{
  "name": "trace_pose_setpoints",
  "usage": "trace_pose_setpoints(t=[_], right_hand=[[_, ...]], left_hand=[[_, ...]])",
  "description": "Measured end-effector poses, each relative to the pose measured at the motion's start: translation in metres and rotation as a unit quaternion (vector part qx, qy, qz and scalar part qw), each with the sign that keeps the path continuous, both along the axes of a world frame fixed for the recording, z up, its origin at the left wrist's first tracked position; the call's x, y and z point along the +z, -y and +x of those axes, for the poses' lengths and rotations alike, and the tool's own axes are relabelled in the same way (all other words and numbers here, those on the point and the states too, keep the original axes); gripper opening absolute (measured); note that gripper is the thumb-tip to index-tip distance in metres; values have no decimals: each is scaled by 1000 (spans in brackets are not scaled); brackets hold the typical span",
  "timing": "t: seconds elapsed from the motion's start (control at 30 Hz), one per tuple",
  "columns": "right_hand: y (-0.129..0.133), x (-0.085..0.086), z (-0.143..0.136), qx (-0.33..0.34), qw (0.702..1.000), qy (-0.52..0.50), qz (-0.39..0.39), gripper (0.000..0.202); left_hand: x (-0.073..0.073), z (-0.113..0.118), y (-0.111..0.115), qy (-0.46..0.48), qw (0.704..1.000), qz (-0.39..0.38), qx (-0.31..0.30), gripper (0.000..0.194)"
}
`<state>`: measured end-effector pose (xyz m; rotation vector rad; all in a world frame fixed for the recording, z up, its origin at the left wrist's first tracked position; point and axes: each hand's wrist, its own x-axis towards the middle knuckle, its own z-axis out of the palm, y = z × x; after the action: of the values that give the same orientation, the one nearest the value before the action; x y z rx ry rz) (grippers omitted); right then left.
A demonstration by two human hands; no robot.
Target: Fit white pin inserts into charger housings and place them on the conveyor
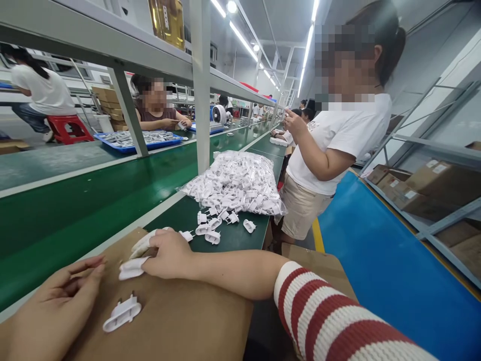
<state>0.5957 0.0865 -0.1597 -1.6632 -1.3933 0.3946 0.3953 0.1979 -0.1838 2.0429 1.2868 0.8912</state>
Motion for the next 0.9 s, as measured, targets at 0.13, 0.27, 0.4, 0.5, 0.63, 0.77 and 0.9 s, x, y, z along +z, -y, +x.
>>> trace_pose_setpoints(t=[0.13, 0.27, 0.4, 0.5, 0.63, 0.77, 0.9], right_hand=[[0, 2, -1, -5, 1000, 5, 3, 14], [-1, 2, -2, -24, 1000, 14, 4, 13], [0, 4, -3, -17, 999, 13, 33, 14], [3, 7, -4, -7, 999, 8, 37, 13], [7, 13, -5, -19, 999, -5, 27, 17], [8, 14, -6, -11, 1000, -6, 13, 17], [8, 12, -5, -5, 1000, -19, 11, 12]], left_hand=[[10, 1, 7, -20, 999, -42, 19, 45], [22, 4, 11, -5, 1000, -30, 0, 54], [25, 6, 6, 14, 998, -57, -31, 62], [24, 5, 3, 3, 998, -44, -49, 58], [29, 8, 10, 8, 996, -69, -53, 61], [39, 12, 20, 21, 994, -93, -46, 61], [43, 13, 27, 1, 993, -108, -52, 62]])
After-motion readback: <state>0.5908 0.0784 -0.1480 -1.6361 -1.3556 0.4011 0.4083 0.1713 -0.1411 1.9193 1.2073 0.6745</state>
